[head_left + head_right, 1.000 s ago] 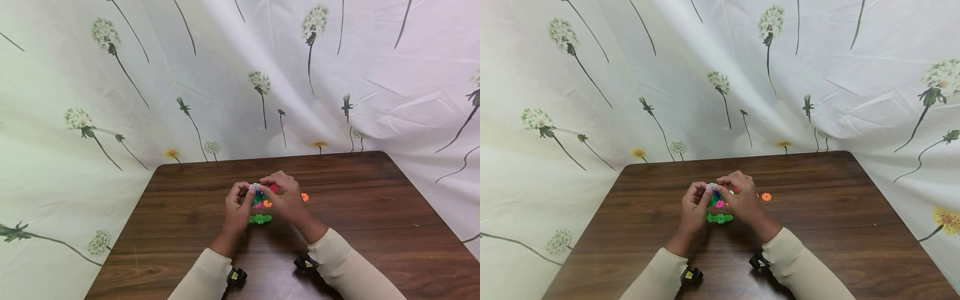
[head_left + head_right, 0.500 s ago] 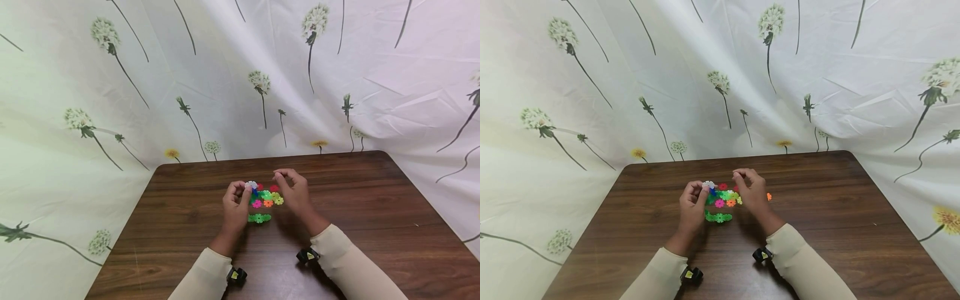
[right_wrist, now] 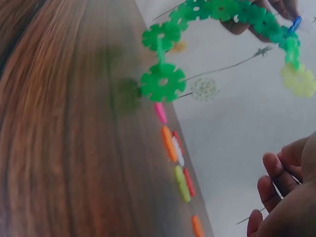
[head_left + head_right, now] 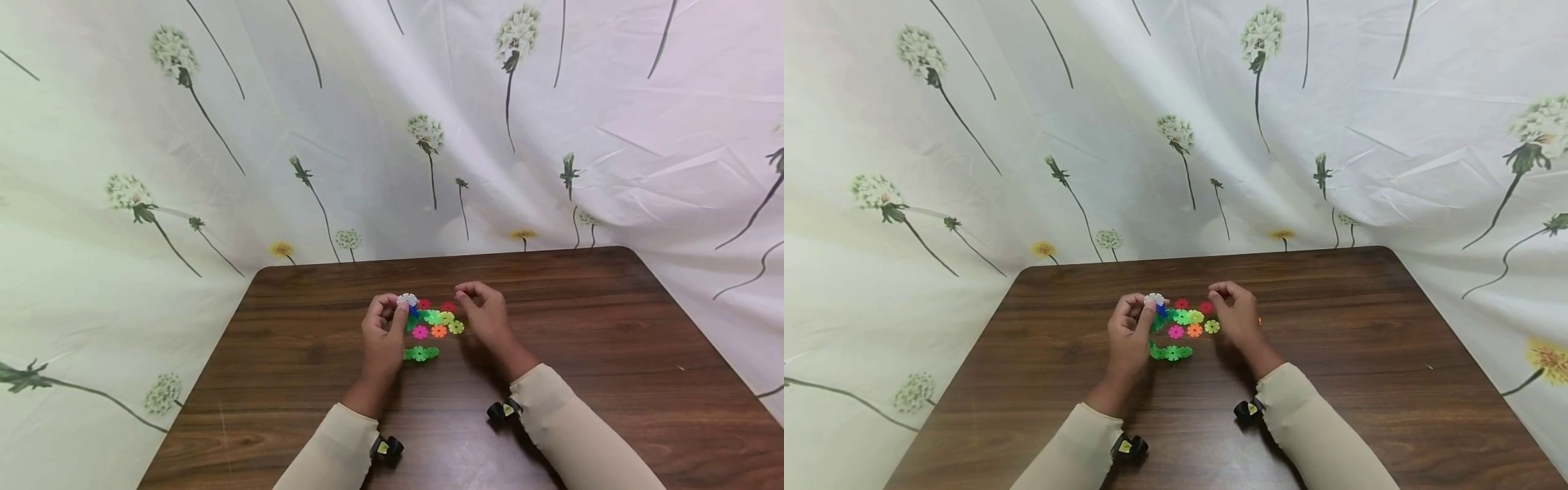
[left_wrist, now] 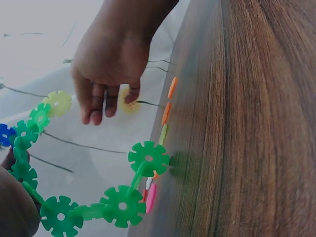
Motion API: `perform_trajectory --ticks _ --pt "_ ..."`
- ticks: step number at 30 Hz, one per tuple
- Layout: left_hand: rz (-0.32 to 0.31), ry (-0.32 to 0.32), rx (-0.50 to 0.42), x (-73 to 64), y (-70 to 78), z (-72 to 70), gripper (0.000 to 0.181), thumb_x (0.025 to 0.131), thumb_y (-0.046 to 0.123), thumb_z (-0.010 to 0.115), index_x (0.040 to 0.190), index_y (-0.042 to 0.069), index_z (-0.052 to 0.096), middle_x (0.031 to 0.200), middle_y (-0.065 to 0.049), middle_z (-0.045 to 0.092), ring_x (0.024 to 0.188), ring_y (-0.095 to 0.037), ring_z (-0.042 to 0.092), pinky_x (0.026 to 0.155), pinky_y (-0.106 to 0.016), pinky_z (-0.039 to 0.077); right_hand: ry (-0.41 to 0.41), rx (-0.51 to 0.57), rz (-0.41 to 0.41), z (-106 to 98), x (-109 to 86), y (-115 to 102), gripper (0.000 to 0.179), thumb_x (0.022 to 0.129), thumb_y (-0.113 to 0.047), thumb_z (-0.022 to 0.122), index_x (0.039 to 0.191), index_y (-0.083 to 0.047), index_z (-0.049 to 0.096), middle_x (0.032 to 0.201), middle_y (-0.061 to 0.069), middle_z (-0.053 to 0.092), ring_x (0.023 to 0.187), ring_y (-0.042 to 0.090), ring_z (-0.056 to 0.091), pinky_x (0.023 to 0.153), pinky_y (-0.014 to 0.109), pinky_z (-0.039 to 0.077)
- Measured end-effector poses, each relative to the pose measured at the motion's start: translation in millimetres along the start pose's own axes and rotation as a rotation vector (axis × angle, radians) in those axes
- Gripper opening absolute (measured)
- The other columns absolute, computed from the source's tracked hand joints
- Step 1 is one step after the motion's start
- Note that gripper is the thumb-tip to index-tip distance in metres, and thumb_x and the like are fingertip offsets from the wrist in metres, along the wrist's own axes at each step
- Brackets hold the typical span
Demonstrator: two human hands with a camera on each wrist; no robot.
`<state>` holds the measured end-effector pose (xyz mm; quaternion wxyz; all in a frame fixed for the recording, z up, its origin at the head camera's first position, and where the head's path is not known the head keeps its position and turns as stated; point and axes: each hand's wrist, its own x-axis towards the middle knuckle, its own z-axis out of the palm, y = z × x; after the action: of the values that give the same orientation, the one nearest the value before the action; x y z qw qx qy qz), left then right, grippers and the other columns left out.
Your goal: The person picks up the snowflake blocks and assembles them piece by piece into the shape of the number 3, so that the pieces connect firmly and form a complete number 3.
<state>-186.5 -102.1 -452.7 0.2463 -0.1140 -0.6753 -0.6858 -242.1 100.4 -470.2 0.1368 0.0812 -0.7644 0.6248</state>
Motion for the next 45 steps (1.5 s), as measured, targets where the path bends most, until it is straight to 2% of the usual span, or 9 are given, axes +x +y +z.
perform_trajectory --ticks 7,15,20,22,24,27,32,38,45 --pt "-0.007 0.005 -0.016 0.0 -1.8 -0.3 0.016 0.109 0.004 0.063 0.117 -0.01 0.06 0.109 -0.027 0.068 0.094 -0.008 0.063 0.082 -0.018 0.054 -0.03 -0.083 0.002 -2.5 3.8 17.5 0.016 0.105 -0.006 0.072 0.116 0.005 0.077 0.114 0.021 0.08 0.094 0.017 0.064 0.076 0.022 0.05" --pt "-0.013 0.018 -0.039 -0.2 -4.6 -0.5 0.017 0.11 0.002 0.061 0.118 -0.012 0.059 0.112 -0.03 0.068 0.096 -0.006 0.064 0.083 -0.017 0.054 -0.085 -0.121 0.006 -3.7 3.0 27.9 0.017 0.103 -0.007 0.074 0.118 0.001 0.078 0.117 0.019 0.078 0.105 0.025 0.069 0.083 0.025 0.055" --pt "-0.027 0.023 -0.035 0.7 -8.0 -1.7 0.018 0.11 0.005 0.061 0.119 -0.011 0.059 0.114 -0.03 0.07 0.097 -0.007 0.066 0.084 -0.017 0.055 -0.13 -0.201 -0.036 -2.3 -1.0 32.7 0.016 0.101 -0.006 0.077 0.116 -0.003 0.079 0.116 0.016 0.075 0.113 0.032 0.07 0.093 0.041 0.059" --pt "-0.024 0.026 -0.035 1.3 -9.0 -2.3 0.019 0.111 0.006 0.062 0.119 -0.011 0.059 0.115 -0.03 0.072 0.099 -0.008 0.067 0.085 -0.018 0.055 -0.151 -0.24 -0.086 -0.4 -1.4 34.9 0.016 0.099 -0.005 0.079 0.115 -0.003 0.079 0.113 0.016 0.075 0.114 0.034 0.069 0.102 0.047 0.051" --pt "-0.019 0.028 -0.035 1.7 -9.9 -2.7 0.02 0.111 0.008 0.062 0.118 -0.01 0.059 0.116 -0.03 0.073 0.099 -0.008 0.067 0.085 -0.018 0.055 -0.174 -0.294 -0.141 1.5 -1.0 38.2 0.015 0.097 -0.004 0.081 0.112 -0.005 0.08 0.111 0.014 0.077 0.115 0.034 0.066 0.105 0.053 0.039" --pt "-0.012 0.029 -0.031 2.0 -10.3 -3.2 0.02 0.111 0.007 0.062 0.118 -0.011 0.059 0.115 -0.031 0.072 0.099 -0.008 0.067 0.085 -0.018 0.054 -0.205 -0.352 -0.201 3.6 -0.3 42.3 0.014 0.094 -0.005 0.083 0.109 -0.007 0.081 0.113 0.013 0.078 0.12 0.035 0.059 0.099 0.055 0.025" --pt "-0.01 0.027 -0.006 2.1 -10.3 -4.2 0.018 0.11 0.006 0.062 0.119 -0.011 0.06 0.112 -0.03 0.071 0.098 -0.008 0.064 0.084 -0.018 0.053 -0.246 -0.413 -0.203 5.0 -0.7 46.4 0.018 0.093 -0.014 0.087 0.109 -0.007 0.082 0.121 0.015 0.073 0.126 0.038 0.051 0.1 0.062 0.022" --pt "-0.008 0.021 0.032 2.4 -11.6 -5.8 0.017 0.11 0.009 0.064 0.119 -0.006 0.063 0.111 -0.027 0.073 0.096 -0.009 0.064 0.084 -0.021 0.052 -0.312 -0.529 -0.18 7.9 -3.3 47.4 0.042 0.091 -0.029 0.091 0.122 -0.002 0.081 0.123 0.014 0.067 0.129 0.038 0.046 0.104 0.064 0.019" --pt "0.005 0.012 0.027 1.7 -13.1 -6.4 0.017 0.11 0.007 0.064 0.119 -0.007 0.063 0.11 -0.027 0.071 0.096 -0.008 0.064 0.084 -0.02 0.052 -0.301 -0.577 -0.178 10.9 -5.3 47.2 0.047 0.088 -0.035 0.093 0.119 -0.002 0.082 0.12 0.011 0.065 0.128 0.036 0.046 0.103 0.062 0.02"
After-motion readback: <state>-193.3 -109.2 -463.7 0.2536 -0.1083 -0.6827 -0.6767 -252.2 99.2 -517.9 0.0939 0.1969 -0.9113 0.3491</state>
